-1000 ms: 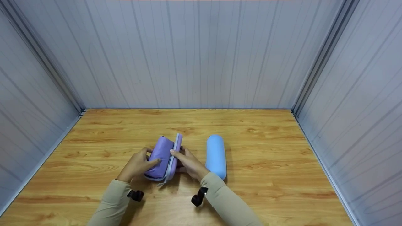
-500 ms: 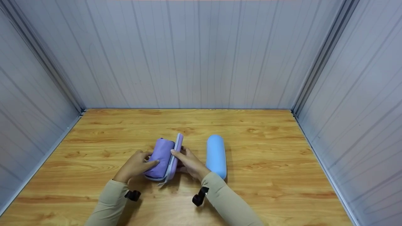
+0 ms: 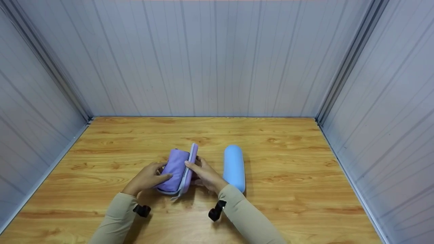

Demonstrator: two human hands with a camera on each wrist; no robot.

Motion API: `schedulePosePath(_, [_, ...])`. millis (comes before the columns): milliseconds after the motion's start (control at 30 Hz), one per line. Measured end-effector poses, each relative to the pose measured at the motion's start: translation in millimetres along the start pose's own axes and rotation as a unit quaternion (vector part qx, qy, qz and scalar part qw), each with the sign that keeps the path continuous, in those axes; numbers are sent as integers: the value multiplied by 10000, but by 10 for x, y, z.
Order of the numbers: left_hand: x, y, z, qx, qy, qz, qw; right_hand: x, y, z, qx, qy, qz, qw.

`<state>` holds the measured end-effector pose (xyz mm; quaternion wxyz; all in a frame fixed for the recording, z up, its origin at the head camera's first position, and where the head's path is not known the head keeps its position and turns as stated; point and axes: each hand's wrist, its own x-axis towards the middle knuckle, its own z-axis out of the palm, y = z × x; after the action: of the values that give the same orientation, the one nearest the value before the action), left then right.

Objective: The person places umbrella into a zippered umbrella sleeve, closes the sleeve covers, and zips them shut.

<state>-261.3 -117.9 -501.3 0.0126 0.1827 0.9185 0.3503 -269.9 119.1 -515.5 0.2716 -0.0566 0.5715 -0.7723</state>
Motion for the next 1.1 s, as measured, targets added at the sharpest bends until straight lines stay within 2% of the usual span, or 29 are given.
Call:
schedulePosePath(100, [19, 12, 2, 37, -61, 178, 9998, 5, -15, 3, -50, -65, -25, 10000])
schedulePosePath(167, [27, 20, 5, 22, -69, 173, 9998, 6, -24, 3, -81, -73, -45, 9999])
schedulePosePath(333, [14, 18, -36, -223, -68, -169, 9996, -3, -33, -1, -134, 33, -41, 9999])
schedulePosePath(400, [-6, -1, -80, -333, -120, -145, 9993, -9, -31, 5, -129, 71, -15, 9999])
schedulePosePath(500, [-49, -50, -160, -446, -331, 106, 9984, -16, -24, 11, -115, 113, 5, 9999])
schedulePosePath(600, [-92, -96, -229, -577, -680, 310, 9955, -22, -24, 8, -117, 171, 26, 9998])
schedulePosePath(767, [-145, -124, -283, -767, -1156, 379, 9896, -28, -26, -2, -92, 198, 30, 9998])
schedulePosePath(933, [-170, -127, -290, -794, -1302, 334, 9877, -21, -14, 3, -63, 220, 59, 9997])
schedulePosePath(1100, [-177, -128, -271, -671, -1214, 322, 9898, -17, -12, 4, -132, 174, 1, 9998])
